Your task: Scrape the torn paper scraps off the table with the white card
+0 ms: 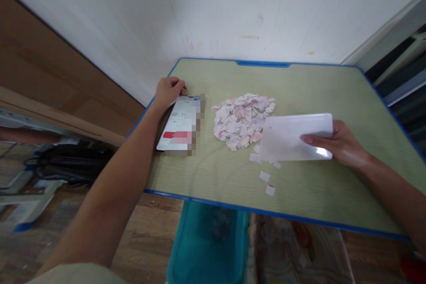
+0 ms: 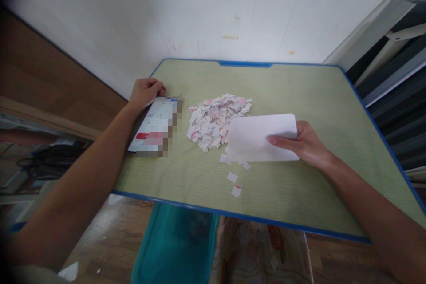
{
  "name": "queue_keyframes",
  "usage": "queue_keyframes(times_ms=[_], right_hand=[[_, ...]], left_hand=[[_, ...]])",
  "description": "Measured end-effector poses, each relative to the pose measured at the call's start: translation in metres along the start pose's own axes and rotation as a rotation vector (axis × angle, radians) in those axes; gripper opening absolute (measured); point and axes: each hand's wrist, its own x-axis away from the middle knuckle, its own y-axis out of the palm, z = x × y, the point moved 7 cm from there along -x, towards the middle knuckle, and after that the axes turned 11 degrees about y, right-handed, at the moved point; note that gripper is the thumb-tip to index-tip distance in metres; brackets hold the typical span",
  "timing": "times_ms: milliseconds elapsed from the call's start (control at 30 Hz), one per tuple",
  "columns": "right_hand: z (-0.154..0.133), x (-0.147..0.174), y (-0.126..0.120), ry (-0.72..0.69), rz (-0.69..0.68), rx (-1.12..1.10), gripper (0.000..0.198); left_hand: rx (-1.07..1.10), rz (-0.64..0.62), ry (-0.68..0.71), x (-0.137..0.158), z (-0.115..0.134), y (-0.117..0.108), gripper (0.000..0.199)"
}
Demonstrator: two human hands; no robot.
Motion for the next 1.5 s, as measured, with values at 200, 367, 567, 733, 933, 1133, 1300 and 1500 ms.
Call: queue_keyframes(times_ms=[200,367,567,733,933,1133,1300,1500], right_hand=[[-0.004,0.002,0.002,-0.025,0.017,-0.058,0.021],[0.000,-0.003,0.006,-0.029,-0.023,-0.034,0.026],[0.007,-0.008,-0.003,-0.028,0.040,-0.165,0.027],[0.005,-0.008,-0.001,0.018,0.029,-0.233,0.026],[0.002,-0.006,-0.007,0.030,0.035,-0.253,0.025],[0.004,-0.007,-0.013,0.034,-0.116,-0.088,0.024],[0.004,-0.010,-0.033,0.026,-0.032,-0.083,0.025],[0.004,-0.013,-0.034,0.069,-0.014,-0.099,0.029]], left_hand=[[0.020,0.003,-0.008,0.000,0.000,0.000,0.020],[-0.046,-0.022,-0.019,0.002,0.003,0.000,0.023],[-0.064,-0.044,-0.061,0.003,0.003,-0.001,0.020],[-0.069,-0.042,-0.068,0.003,0.004,-0.001,0.020],[-0.057,-0.019,-0.033,0.001,0.001,-0.001,0.023],[-0.020,-0.004,0.009,0.000,0.000,0.001,0.024],[-0.020,-0.011,-0.002,0.000,0.001,0.001,0.024],[-0.084,-0.083,-0.079,0.004,0.013,-0.001,0.024]])
